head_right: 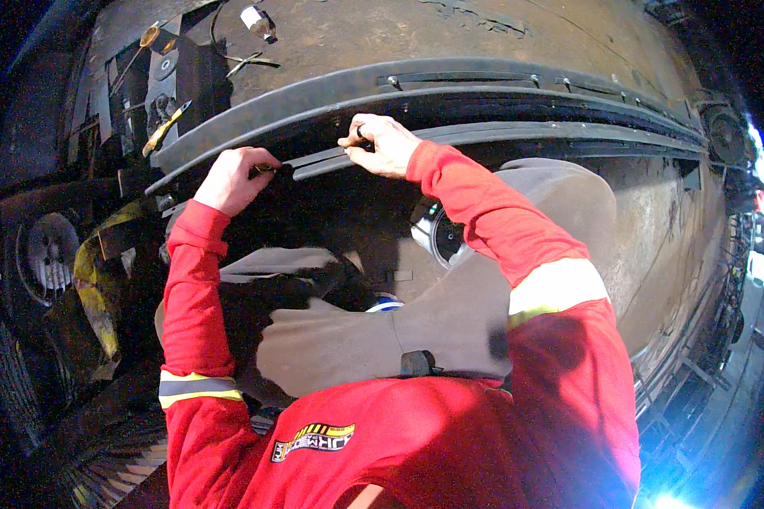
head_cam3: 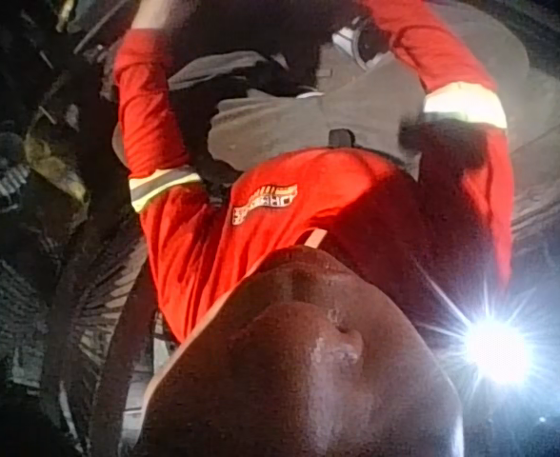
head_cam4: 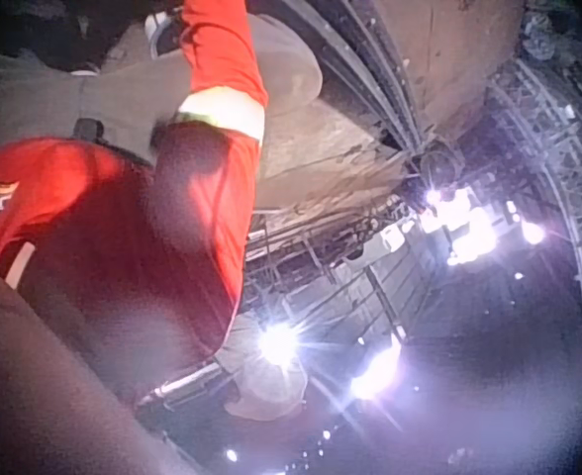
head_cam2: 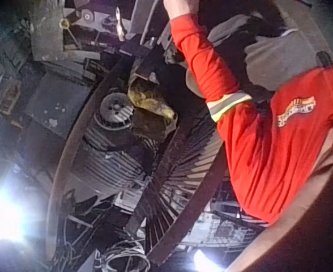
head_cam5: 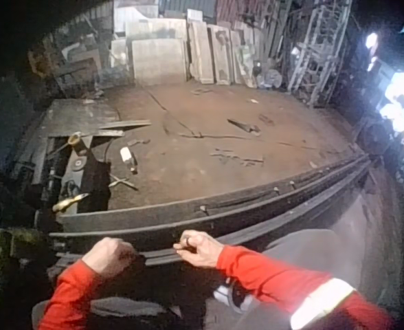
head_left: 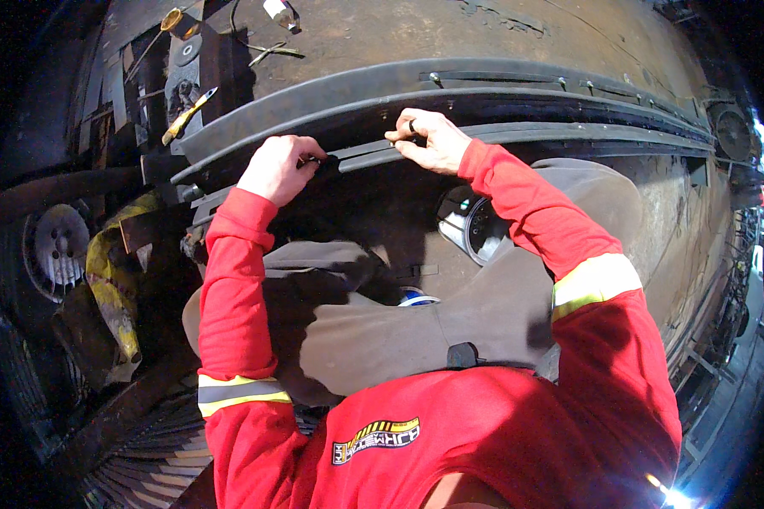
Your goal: The person sits on the floor and uses a screwdriver to tighten screws into a long metal frame. They repeatedly insert screws and turn them to secure the components of the frame together.
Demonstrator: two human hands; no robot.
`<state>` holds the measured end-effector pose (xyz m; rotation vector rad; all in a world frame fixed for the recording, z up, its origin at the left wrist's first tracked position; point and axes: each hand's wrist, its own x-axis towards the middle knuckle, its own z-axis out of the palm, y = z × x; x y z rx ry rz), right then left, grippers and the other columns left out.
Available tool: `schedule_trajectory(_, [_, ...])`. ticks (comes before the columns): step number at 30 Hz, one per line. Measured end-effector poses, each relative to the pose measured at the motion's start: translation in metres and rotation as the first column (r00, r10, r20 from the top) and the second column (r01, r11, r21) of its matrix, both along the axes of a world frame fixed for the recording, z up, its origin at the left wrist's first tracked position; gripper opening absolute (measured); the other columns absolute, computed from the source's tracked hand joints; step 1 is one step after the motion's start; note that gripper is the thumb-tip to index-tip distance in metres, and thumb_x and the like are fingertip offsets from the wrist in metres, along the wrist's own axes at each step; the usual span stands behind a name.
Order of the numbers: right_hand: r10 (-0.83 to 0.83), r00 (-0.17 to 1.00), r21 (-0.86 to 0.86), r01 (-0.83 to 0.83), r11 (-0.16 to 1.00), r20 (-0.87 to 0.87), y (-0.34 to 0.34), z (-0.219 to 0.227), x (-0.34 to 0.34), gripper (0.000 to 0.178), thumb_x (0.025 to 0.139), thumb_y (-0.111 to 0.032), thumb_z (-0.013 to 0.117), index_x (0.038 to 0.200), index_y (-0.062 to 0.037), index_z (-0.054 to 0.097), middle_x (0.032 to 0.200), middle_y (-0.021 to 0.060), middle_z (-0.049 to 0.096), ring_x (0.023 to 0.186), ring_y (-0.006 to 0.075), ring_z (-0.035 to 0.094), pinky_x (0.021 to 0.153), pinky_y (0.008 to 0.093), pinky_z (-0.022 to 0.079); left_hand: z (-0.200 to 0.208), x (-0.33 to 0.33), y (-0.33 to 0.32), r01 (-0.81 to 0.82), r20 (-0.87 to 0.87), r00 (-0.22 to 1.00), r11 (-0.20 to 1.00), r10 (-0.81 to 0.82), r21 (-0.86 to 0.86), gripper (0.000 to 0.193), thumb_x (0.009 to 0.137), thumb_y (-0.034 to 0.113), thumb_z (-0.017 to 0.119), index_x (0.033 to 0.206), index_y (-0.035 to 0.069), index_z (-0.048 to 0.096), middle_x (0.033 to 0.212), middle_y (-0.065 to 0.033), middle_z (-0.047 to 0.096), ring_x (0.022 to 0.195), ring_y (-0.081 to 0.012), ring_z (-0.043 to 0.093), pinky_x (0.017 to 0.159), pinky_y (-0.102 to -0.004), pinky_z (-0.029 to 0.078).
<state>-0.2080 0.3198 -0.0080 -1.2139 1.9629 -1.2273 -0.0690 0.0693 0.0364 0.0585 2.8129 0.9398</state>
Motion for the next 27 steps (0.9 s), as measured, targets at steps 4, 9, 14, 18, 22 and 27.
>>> schedule_trajectory(4, [0.033, 0.995, 0.041, -0.029, 0.999, -0.094, 0.003, -0.002, -0.003, 0.017, 0.079, -0.003, 0.059, 0.094, 0.0024, 0.065, 0.080, 0.0101, 0.055, 0.080, 0.0219, 0.063, 0.070, 0.0304, 0.047, 0.001, 0.004, -0.001, -0.014, 0.026, 1.000, 1.000, 0.014, -0.019, 0.021, 0.073, 0.007, 0.066, 0.093, 0.003, 0.067, 0.090, -0.0178, 0.066, 0.088, -0.0351, 0.063, 0.080, -0.0393, 0.050])
schedule_trajectory(9, [0.043, 0.996, 0.197, -0.026, 0.980, -0.081, 0.006, 0.006, -0.003, 0.021, 0.077, -0.013, 0.060, 0.093, -0.0001, 0.063, 0.087, 0.0120, 0.064, 0.072, 0.0222, 0.060, 0.068, 0.0314, 0.047, 0.001, 0.008, -0.002, -0.024, 0.011, 1.000, 0.999, 0.025, -0.048, 0.022, 0.072, 0.007, 0.065, 0.095, 0.005, 0.066, 0.092, -0.0182, 0.065, 0.090, -0.0358, 0.062, 0.081, -0.0402, 0.049])
schedule_trajectory(14, [0.051, 0.998, 0.360, -0.040, 0.932, -0.021, 0.007, 0.015, -0.002, 0.033, 0.080, -0.012, 0.058, 0.110, -0.0030, 0.066, 0.100, 0.0152, 0.068, 0.085, 0.0233, 0.063, 0.078, 0.0314, 0.048, 0.000, 0.010, -0.004, -0.025, 0.026, 0.999, 0.992, 0.029, -0.125, 0.023, 0.072, 0.006, 0.064, 0.095, 0.005, 0.067, 0.091, -0.0184, 0.065, 0.090, -0.0366, 0.062, 0.081, -0.0415, 0.049])
schedule_trajectory(18, [0.103, 0.993, 0.440, -0.071, 0.895, -0.051, 0.002, 0.024, -0.003, 0.038, 0.081, -0.014, 0.057, 0.116, -0.0045, 0.064, 0.106, 0.0163, 0.067, 0.088, 0.0215, 0.064, 0.081, 0.0306, 0.048, -0.002, 0.011, -0.006, 0.005, 0.034, 0.999, 0.992, 0.000, -0.124, 0.023, 0.072, 0.006, 0.063, 0.095, 0.004, 0.067, 0.092, -0.0189, 0.066, 0.091, -0.0372, 0.062, 0.082, -0.0423, 0.049])
schedule_trajectory(22, [0.113, 0.994, 0.459, -0.106, 0.882, 0.013, 0.002, 0.022, -0.007, 0.039, 0.081, -0.015, 0.057, 0.118, -0.0051, 0.063, 0.107, 0.0169, 0.067, 0.090, 0.0202, 0.064, 0.082, 0.0308, 0.048, 0.000, 0.008, -0.004, 0.022, 0.063, 0.998, 0.992, -0.014, -0.124, 0.024, 0.073, 0.004, 0.063, 0.097, 0.003, 0.066, 0.096, -0.0192, 0.066, 0.094, -0.0377, 0.061, 0.084, -0.0426, 0.049])
schedule_trajectory(27, [0.161, 0.985, 0.393, -0.125, 0.911, -0.060, 0.004, 0.015, -0.009, 0.041, 0.079, -0.016, 0.061, 0.119, -0.0048, 0.062, 0.107, 0.0163, 0.066, 0.089, 0.0210, 0.063, 0.082, 0.0309, 0.048, 0.003, 0.007, -0.007, 0.060, 0.035, 0.998, 0.991, -0.056, -0.121, 0.027, 0.074, 0.001, 0.062, 0.101, 0.004, 0.065, 0.097, -0.0189, 0.066, 0.095, -0.0376, 0.061, 0.085, -0.0423, 0.048])
